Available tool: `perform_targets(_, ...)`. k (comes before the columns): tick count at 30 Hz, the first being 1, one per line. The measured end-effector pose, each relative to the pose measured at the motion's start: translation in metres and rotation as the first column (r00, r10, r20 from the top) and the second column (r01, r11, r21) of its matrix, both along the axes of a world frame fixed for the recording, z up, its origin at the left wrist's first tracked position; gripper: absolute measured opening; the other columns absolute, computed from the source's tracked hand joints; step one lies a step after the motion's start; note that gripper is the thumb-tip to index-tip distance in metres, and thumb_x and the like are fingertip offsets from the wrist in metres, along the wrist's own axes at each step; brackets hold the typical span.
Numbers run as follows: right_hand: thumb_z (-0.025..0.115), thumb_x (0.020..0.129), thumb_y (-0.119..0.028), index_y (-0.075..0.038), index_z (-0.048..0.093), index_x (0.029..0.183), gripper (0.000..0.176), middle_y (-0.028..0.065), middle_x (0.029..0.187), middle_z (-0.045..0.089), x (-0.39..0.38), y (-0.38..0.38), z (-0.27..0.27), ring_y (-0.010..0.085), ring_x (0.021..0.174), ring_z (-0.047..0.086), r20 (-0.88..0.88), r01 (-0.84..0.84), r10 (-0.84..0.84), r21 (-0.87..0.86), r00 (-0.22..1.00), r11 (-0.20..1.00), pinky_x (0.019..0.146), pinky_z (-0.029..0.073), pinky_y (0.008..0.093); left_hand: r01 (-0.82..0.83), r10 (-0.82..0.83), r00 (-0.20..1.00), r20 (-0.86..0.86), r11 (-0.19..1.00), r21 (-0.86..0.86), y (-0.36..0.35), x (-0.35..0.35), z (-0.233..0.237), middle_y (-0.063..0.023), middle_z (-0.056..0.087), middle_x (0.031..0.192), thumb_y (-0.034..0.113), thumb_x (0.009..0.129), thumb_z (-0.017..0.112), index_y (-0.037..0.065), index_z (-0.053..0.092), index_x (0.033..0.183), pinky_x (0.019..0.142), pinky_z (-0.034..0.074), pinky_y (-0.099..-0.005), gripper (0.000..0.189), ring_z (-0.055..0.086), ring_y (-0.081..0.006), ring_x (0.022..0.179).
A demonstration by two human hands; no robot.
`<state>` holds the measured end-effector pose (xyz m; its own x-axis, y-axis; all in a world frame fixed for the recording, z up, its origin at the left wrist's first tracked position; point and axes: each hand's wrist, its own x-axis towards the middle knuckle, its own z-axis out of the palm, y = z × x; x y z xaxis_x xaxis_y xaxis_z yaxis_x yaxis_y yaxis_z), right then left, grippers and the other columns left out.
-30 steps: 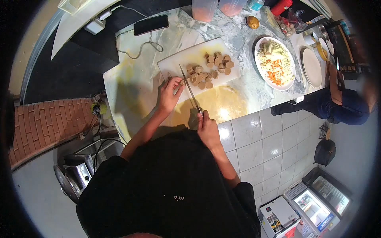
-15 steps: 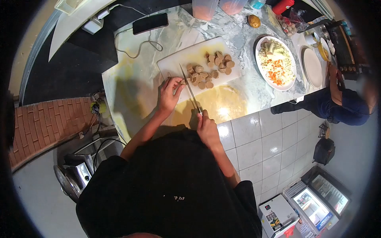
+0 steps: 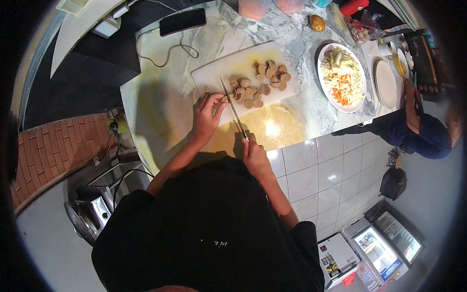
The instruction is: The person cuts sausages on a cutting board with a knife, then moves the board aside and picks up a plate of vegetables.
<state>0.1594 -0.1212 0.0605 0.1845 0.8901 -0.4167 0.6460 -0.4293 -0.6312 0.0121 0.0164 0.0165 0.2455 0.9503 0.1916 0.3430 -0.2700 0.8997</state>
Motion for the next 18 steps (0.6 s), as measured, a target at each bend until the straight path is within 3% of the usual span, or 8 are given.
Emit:
perform_targets(8,0.043,0.105,-0.029,0.003,0.047,0.116,0.034,0.0347,0.073,0.061,0.006,0.001,-0.009,0.0551,0.075,0.06,-0.066,-0.008,0.008,-0.001,0.998,1.0,0.065,0.048,0.0603,-0.004,0.004,1.0,-0.024,1.0,0.004,0.0,-0.002,-0.006,-0.0137,0.061,0.101,0.007,0.089,0.067,0.003,0.059,0.11,0.078,0.053,-0.0387,0.022,0.065,-0.0304,0.092)
perform_targets(18,0.044,0.104,-0.029,-0.001,0.046,0.111,0.029,0.0345,0.073,0.061,0.008,0.016,-0.008,0.0553,0.075,0.06,-0.007,-0.048,0.047,-0.058,0.999,0.997,0.063,0.048,0.0613,-0.037,0.037,0.999,-0.015,0.999,-0.037,-0.001,0.001,-0.006,-0.0133,0.061,0.103,0.009,0.088,0.068,0.005,0.059,0.115,0.08,0.052,-0.0387,0.028,0.063,-0.0295,0.092)
